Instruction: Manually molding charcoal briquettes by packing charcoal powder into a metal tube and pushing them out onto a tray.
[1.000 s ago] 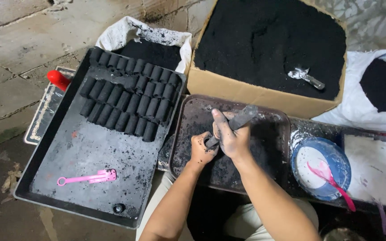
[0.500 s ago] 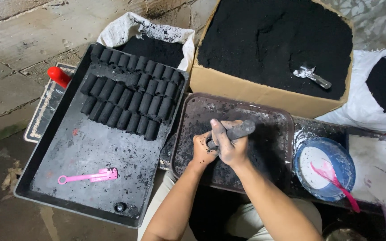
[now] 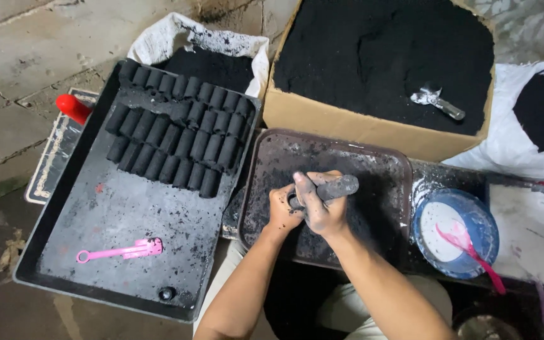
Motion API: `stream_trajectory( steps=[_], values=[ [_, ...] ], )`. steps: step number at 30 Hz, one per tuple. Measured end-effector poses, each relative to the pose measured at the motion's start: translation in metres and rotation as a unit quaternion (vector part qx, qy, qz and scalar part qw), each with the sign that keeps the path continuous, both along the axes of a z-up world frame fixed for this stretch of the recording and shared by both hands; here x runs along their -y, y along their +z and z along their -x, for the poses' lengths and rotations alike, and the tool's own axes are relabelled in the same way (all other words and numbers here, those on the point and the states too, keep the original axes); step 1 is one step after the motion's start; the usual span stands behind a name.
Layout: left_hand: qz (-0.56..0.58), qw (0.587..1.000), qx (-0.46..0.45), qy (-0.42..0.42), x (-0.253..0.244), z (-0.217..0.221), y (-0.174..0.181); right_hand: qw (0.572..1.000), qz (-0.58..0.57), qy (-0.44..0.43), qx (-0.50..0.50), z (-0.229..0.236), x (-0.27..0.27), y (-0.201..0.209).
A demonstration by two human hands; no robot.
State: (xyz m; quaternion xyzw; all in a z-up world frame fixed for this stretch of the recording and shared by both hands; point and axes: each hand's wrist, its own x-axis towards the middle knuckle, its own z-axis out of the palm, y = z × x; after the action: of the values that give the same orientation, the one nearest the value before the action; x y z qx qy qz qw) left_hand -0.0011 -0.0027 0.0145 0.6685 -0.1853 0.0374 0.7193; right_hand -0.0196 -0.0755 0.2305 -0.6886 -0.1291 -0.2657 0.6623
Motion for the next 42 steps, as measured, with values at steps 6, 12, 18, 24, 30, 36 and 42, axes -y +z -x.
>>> stream_trajectory(
  steps=[6,12,18,24,30,36,42],
  values=[
    [-0.018,1.0,0.024,-0.001,-0.003,-0.004,0.002,1.0,-0.012,0.002,0.002,-0.002,-0.001,0.001],
    [-0.026,0.999,0.025,0.008,0.001,-0.004,0.001,0.999,-0.017,-0.02,0.031,0.001,-0.001,-0.005],
    [-0.019,1.0,0.018,0.009,-0.006,-0.001,0.012,1.0,-0.025,0.001,0.011,0.001,-0.005,-0.013],
    [-0.027,0.999,0.033,0.016,-0.002,-0.004,0.007,0.999,-0.026,-0.02,-0.012,0.0,-0.003,-0.005],
    [-0.055,0.997,0.048,0.02,-0.004,-0.003,0.021,1.0,-0.002,-0.007,-0.006,-0.002,0.003,0.006],
    [-0.039,0.999,-0.018,0.023,-0.001,-0.005,0.029,1.0,-0.008,-0.008,0.009,-0.004,0.003,0.018],
    [-0.053,0.998,-0.02,0.021,-0.002,0.002,0.044,0.999,0.022,-0.01,0.039,0.003,-0.001,0.034]
  ],
)
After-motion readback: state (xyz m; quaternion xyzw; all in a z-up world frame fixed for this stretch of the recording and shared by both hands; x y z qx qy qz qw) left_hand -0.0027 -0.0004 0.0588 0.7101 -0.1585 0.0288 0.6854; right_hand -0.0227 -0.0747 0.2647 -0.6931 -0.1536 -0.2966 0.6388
